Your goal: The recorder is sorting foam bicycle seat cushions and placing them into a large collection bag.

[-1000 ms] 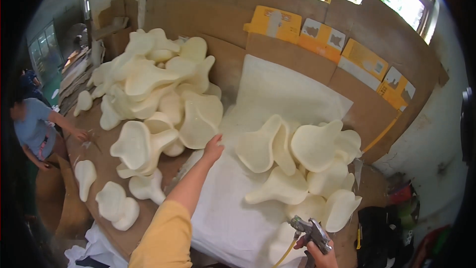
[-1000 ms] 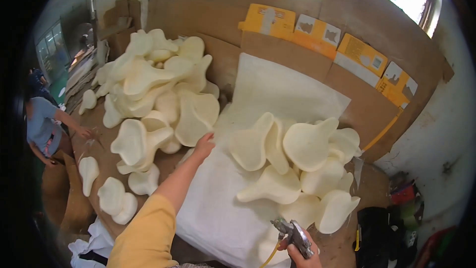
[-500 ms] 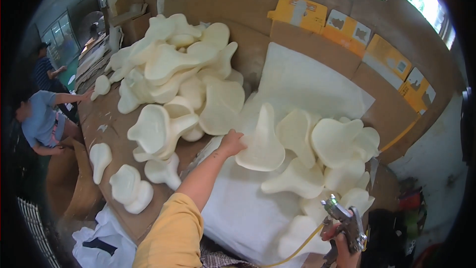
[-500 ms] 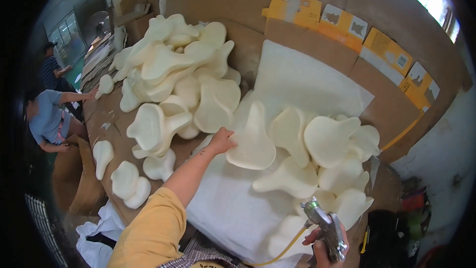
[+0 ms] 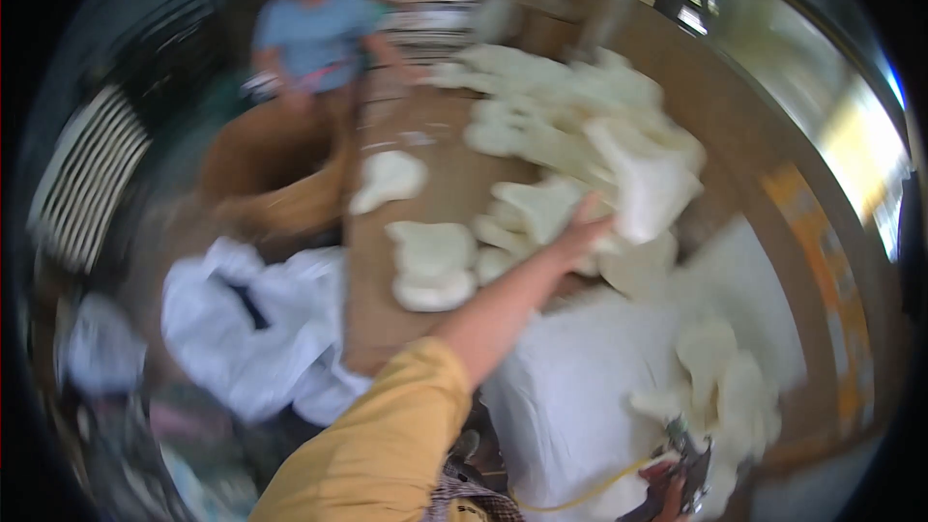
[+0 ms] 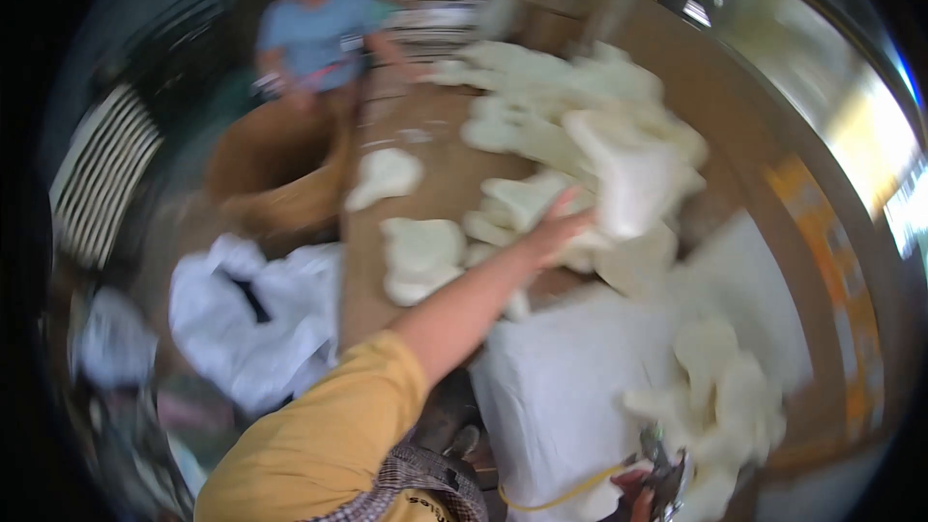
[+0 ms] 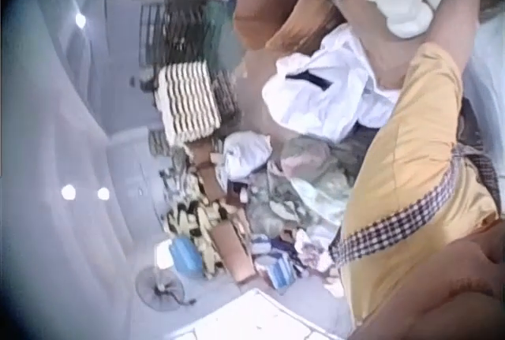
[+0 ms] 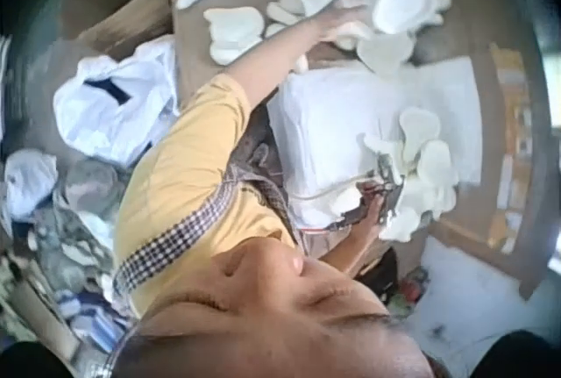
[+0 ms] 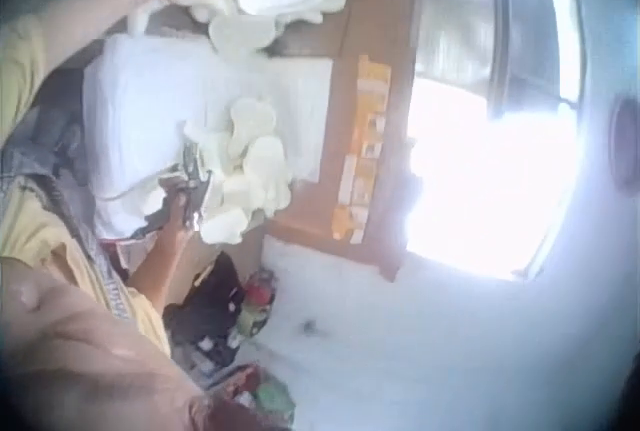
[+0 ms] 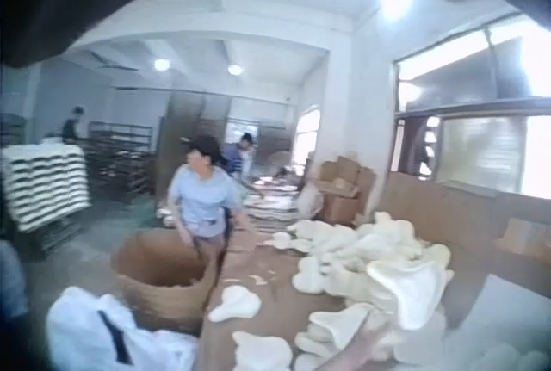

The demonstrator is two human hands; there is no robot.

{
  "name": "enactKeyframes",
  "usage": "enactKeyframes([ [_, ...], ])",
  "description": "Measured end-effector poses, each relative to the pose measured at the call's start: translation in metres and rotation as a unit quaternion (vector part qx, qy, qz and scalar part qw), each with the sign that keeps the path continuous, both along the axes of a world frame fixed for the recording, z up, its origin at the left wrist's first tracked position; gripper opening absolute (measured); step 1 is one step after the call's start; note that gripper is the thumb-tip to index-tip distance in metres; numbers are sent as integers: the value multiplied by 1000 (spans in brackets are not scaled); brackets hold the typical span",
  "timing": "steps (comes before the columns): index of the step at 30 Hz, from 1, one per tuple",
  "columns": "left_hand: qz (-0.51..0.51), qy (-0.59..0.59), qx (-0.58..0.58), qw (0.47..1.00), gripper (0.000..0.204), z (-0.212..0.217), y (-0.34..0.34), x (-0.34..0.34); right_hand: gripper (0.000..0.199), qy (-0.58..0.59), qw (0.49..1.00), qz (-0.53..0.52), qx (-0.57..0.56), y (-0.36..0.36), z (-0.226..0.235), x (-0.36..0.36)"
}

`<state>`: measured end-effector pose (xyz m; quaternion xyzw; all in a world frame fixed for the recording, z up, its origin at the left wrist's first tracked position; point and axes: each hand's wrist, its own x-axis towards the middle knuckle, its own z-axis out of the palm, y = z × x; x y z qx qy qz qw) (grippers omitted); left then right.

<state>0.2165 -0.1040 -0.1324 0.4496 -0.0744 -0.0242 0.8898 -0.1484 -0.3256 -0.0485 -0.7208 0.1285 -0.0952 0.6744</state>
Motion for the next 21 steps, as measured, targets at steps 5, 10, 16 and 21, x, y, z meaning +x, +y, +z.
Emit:
enactKeyframes([
  [5, 322, -225, 224, 892, 81, 62, 122, -27, 30, 154, 944, 290, 13, 100, -30, 59],
  [10, 331, 129, 436, 827, 46, -127, 284, -258, 41, 249, 826, 504, -36, 163, -135, 121],
  [16, 693, 649, 127, 286, 23, -267, 165, -785, 16, 185, 705, 683, -56, 286, -133, 124],
  [21, 814, 550, -168, 83, 19, -242, -47, -935, 14, 226, 598, 766, -62, 382, -133, 59],
])
